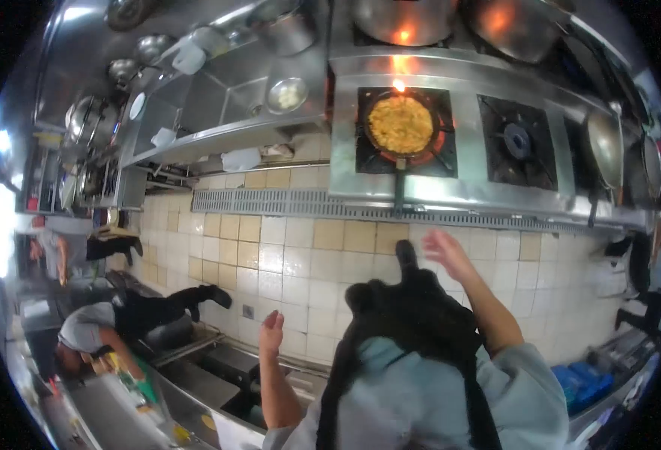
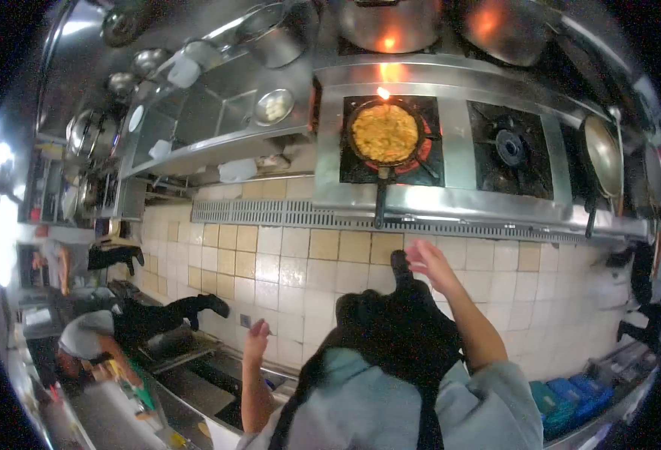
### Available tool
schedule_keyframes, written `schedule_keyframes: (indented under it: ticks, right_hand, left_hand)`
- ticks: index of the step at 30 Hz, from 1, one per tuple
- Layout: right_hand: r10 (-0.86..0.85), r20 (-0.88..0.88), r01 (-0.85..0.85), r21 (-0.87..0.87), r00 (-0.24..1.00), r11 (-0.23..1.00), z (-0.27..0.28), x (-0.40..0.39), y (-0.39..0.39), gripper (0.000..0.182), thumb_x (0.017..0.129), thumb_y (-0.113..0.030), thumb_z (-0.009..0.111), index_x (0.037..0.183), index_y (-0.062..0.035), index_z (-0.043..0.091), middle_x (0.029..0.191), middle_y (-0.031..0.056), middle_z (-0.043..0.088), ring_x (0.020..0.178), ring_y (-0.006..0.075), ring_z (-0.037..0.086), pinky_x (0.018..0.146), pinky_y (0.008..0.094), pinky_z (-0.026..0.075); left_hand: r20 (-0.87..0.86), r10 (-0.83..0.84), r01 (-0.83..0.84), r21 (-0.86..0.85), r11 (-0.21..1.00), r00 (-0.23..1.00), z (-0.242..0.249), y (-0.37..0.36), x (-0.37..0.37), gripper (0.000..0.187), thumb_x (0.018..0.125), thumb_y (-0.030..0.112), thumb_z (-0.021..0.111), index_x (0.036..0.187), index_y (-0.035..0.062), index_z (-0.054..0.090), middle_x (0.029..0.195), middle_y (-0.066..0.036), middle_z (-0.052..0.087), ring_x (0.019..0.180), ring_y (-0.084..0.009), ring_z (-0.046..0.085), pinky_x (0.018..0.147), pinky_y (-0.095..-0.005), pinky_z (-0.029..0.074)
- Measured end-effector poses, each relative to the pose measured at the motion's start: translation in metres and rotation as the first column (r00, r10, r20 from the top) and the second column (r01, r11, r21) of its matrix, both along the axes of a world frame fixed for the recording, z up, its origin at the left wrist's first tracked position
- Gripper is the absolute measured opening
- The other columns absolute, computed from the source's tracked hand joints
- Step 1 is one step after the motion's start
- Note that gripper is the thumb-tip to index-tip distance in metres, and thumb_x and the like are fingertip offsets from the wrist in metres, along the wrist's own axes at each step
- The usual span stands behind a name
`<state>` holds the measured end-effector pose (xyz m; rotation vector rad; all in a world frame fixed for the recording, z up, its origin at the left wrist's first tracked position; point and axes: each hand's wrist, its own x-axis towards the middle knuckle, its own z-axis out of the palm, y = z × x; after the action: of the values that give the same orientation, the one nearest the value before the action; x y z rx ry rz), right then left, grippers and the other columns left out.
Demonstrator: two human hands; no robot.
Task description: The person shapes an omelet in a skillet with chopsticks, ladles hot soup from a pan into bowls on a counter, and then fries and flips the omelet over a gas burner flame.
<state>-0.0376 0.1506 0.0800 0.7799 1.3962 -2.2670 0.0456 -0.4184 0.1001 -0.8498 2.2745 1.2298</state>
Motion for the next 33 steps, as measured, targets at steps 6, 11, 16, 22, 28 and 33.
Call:
schedule_keyframes:
  ticks: [6, 11, 16, 22, 28, 33]
  right_hand:
    - [-0.158, -0.034, 0.131, -0.41, 0.987, 0.903, 0.005, -0.102, -0.055, 0.039, 0.101, -0.045, 0.051, 0.119, -0.0107, 0.057, 0.108, 0.0065, 0.064, 0.093, 0.0154, 0.06, 0.076, 0.0335, 0.053]
    - [-0.28, 0.022, 0.268, -0.374, 0.96, 0.888, 0.021, -0.128, -0.078, 0.032, 0.101, -0.043, 0.052, 0.114, -0.0138, 0.057, 0.078, -0.0021, 0.053, 0.06, 0.0099, 0.047, 0.051, 0.0249, 0.038]
    - [-0.292, 0.098, 0.307, -0.213, 0.951, 0.928, 0.042, -0.105, -0.096, 0.027, 0.101, -0.042, 0.053, 0.104, -0.0157, 0.055, 0.067, -0.0071, 0.039, 0.048, 0.0056, 0.029, 0.042, 0.0235, 0.022]
    - [-0.404, 0.078, 0.411, -0.166, 0.911, 0.896, 0.037, -0.12, -0.125, 0.026, 0.101, -0.042, 0.053, 0.101, -0.016, 0.053, 0.063, -0.0068, 0.037, 0.047, 0.0059, 0.03, 0.04, 0.0242, 0.022]
    - [-0.449, 0.102, 0.461, -0.163, 0.887, 0.873, 0.048, -0.137, -0.131, 0.023, 0.101, -0.037, 0.054, 0.101, -0.0143, 0.056, 0.064, -0.0053, 0.042, 0.046, 0.0079, 0.033, 0.042, 0.0249, 0.025]
    - [-0.44, 0.129, 0.458, -0.2, 0.889, 0.866, 0.041, -0.146, -0.124, 0.02, 0.101, -0.033, 0.055, 0.105, -0.0135, 0.057, 0.066, -0.0051, 0.044, 0.048, 0.0073, 0.034, 0.041, 0.025, 0.025]
  left_hand:
    - [-0.007, -0.142, 0.142, 0.059, 0.988, 0.99, 0.036, 0.077, -0.044, 0.052, 0.097, 0.029, 0.063, 0.137, -0.002, 0.052, 0.125, -0.016, 0.064, 0.114, -0.0215, 0.059, 0.098, -0.0318, 0.045]
    - [0.033, -0.286, 0.287, -0.028, 0.958, 0.958, -0.023, 0.037, -0.034, 0.049, 0.095, 0.032, 0.064, 0.134, 0.0036, 0.056, 0.115, -0.018, 0.068, 0.104, -0.0247, 0.065, 0.093, -0.0347, 0.048]
    - [0.22, -0.462, 0.475, -0.008, 0.88, 0.859, -0.046, -0.032, -0.052, 0.048, 0.094, 0.032, 0.064, 0.133, 0.0049, 0.057, 0.113, -0.02, 0.068, 0.106, -0.0267, 0.065, 0.093, -0.0347, 0.048]
    - [0.02, -0.401, 0.397, 0.098, 0.912, 0.916, -0.084, -0.142, -0.092, 0.044, 0.095, 0.033, 0.059, 0.125, 0.0004, 0.061, 0.122, -0.021, 0.065, 0.113, -0.0309, 0.063, 0.098, -0.0362, 0.047]
    - [-0.114, -0.871, 0.822, -0.291, 0.489, 0.478, -0.091, -0.21, -0.125, 0.038, 0.093, 0.029, 0.06, 0.12, 0.003, 0.064, 0.122, -0.022, 0.064, 0.114, -0.0396, 0.06, 0.099, -0.0397, 0.047]
    - [0.039, -0.966, 0.885, -0.411, 0.218, 0.256, -0.085, -0.214, -0.125, 0.04, 0.091, 0.024, 0.066, 0.121, -0.0022, 0.063, 0.109, -0.019, 0.068, 0.109, -0.0287, 0.064, 0.094, -0.0336, 0.049]
